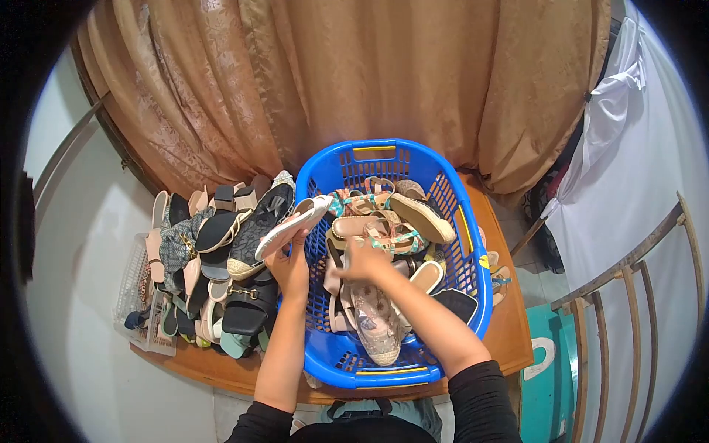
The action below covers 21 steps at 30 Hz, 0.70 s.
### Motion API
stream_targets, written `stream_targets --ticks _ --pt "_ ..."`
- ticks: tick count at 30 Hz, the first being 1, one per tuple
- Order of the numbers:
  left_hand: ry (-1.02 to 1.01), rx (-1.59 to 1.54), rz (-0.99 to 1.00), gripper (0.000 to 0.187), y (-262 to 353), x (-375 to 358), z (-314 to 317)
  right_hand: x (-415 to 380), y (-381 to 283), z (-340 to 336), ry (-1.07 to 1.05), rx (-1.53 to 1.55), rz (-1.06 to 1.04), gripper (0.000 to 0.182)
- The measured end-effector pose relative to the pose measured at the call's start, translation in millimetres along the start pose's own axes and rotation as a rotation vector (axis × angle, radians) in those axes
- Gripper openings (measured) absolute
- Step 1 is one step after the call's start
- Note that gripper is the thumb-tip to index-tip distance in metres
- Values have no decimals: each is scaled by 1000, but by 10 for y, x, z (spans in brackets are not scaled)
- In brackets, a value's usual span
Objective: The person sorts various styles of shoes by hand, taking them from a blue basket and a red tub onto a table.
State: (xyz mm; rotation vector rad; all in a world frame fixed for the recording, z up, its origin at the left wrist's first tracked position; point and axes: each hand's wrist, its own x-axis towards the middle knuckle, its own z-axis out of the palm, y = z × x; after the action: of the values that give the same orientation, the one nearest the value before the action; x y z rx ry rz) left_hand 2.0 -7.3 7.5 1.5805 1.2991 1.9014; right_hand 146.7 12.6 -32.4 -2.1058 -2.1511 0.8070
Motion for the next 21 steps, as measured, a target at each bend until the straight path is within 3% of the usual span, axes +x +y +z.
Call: stream_targets --ticks 2,5,10,12,14,16,19,21 --pt "-29 -24 42 25 4 28 -4 -68 -139 105 -66 -197 32 96" --pt "-16 -24 42 22 -30 36 3 85 -73 237 -51 -236 114 95" --pt "-44 11 94 22 -43 74 2 181 400 -90 -104 9 -13 89" --pt "-57 -19 102 21 -59 77 9 75 424 -331 -64 37 112 90" --pt "-69 21 103 20 -32 90 -15 79 600 -445 172 150 132 81" --pt "-79 59 104 20 -27 92 -21 31 731 -548 459 183 11 72" --pt "-94 94 207 21 -92 113 -16 -92 586 -563 499 82 29 67" --pt "-76 116 258 19 -85 130 6 -53 477 -374 593 -385 98 56"
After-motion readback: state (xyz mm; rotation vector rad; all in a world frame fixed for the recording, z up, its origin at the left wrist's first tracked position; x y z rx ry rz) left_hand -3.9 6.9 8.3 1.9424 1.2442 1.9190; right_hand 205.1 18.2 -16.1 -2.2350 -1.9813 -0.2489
